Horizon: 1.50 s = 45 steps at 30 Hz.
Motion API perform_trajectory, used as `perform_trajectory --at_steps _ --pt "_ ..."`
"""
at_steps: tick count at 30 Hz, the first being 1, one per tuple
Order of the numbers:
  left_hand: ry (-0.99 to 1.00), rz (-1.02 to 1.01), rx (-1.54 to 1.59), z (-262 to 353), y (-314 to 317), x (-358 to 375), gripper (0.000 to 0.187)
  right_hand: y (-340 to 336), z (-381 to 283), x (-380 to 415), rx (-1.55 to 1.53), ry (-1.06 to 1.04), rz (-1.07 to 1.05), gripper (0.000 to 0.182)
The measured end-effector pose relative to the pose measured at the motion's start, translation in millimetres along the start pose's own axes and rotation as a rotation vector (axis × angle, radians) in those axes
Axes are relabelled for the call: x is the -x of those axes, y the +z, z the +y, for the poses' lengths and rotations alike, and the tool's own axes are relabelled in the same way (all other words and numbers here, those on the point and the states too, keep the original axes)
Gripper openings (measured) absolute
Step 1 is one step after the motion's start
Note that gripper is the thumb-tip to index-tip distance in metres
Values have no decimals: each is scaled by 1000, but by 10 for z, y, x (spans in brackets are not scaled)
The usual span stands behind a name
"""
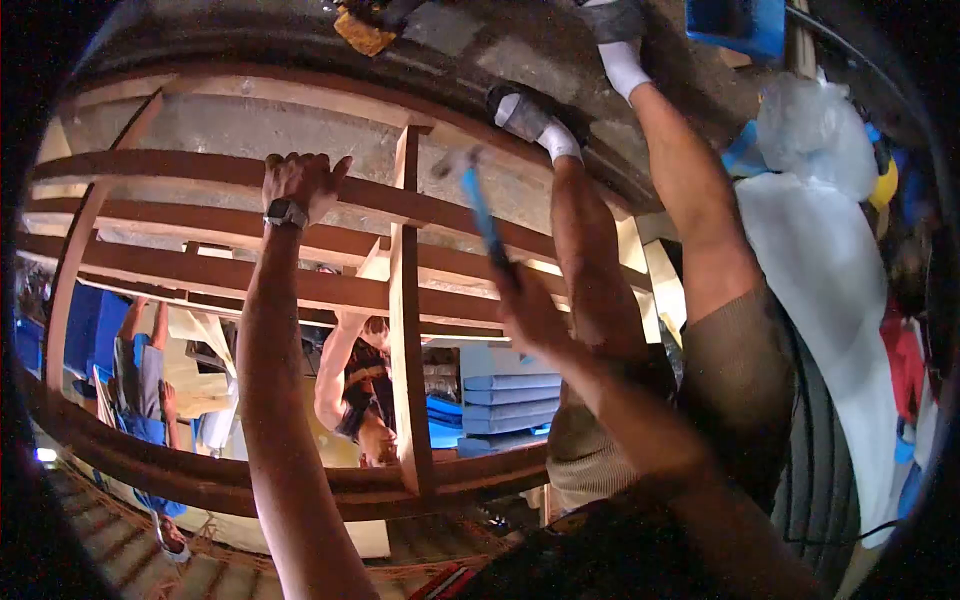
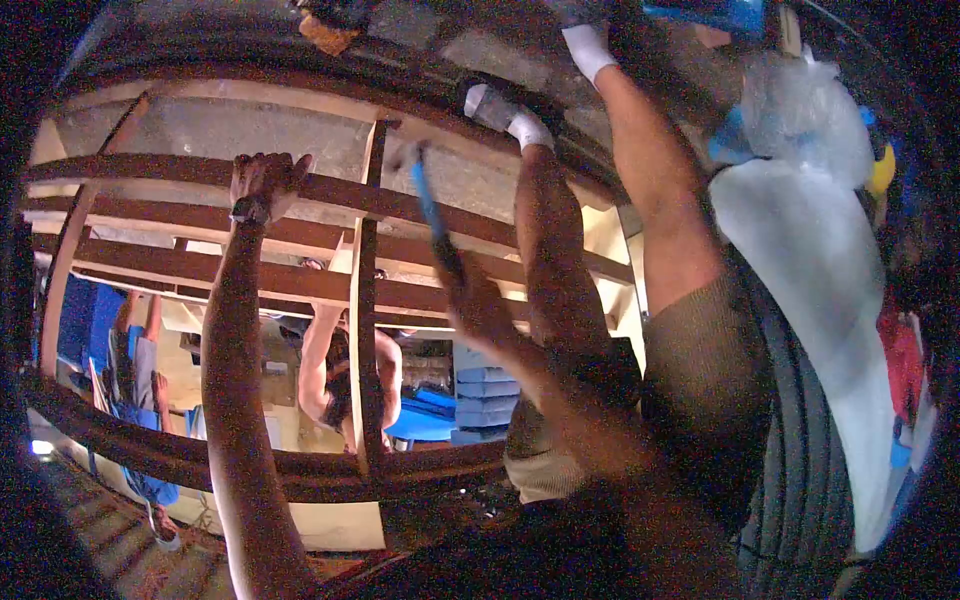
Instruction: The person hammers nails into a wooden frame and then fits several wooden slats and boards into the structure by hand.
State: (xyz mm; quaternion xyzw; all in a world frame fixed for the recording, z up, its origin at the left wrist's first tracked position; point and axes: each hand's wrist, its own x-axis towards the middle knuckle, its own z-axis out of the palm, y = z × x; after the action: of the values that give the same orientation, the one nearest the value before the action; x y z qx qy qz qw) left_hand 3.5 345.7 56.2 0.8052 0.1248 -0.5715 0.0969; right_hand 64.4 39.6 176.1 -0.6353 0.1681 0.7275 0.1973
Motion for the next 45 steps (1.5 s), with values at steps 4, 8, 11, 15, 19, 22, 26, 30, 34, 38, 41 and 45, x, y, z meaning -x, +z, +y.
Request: perform_trajectory --at_steps 4,8,11,15,19,22,26,30,34,38,41,45 --pt "-5 26 55 -55 97 -9 54 -756 -940 124 -408 -32 282 49" --pt "-18 10 16 -40 122 -4 54 -72 131 -27 145 -254 346 30" --pt "2 15 3 -29 83 -19 55 -236 -553 150 217 41 -61 29" --pt "0 27 -39 -36 51 2 57 -368 -1288 188 46 -370 593 36" --pt "-4 34 -26 -82 168 -37 57 -49 44 22 87 -130 142 38" --pt "-35 -19 0 -33 43 -35 56 -151 -14 8 297 -44 20 36" --pt "-36 -9 19 -18 11 9 56 -506 -478 -56 31 -213 283 33" --pt "35 68 -27 -84 167 -14 56 -246 -621 215 -193 -31 293 28" --pt "37 -4 35 -51 108 -19 55 -197 -392 151 147 137 -25 32" --pt "17 52 13 -53 73 14 55 -645 -531 -35 -18 -271 364 33" --pt "-11 61 7 -73 173 -22 57 27 37 43 -94 -240 456 29" --pt "-14 -11 -17 -29 80 -9 57 65 126 -37 5 -125 184 33"
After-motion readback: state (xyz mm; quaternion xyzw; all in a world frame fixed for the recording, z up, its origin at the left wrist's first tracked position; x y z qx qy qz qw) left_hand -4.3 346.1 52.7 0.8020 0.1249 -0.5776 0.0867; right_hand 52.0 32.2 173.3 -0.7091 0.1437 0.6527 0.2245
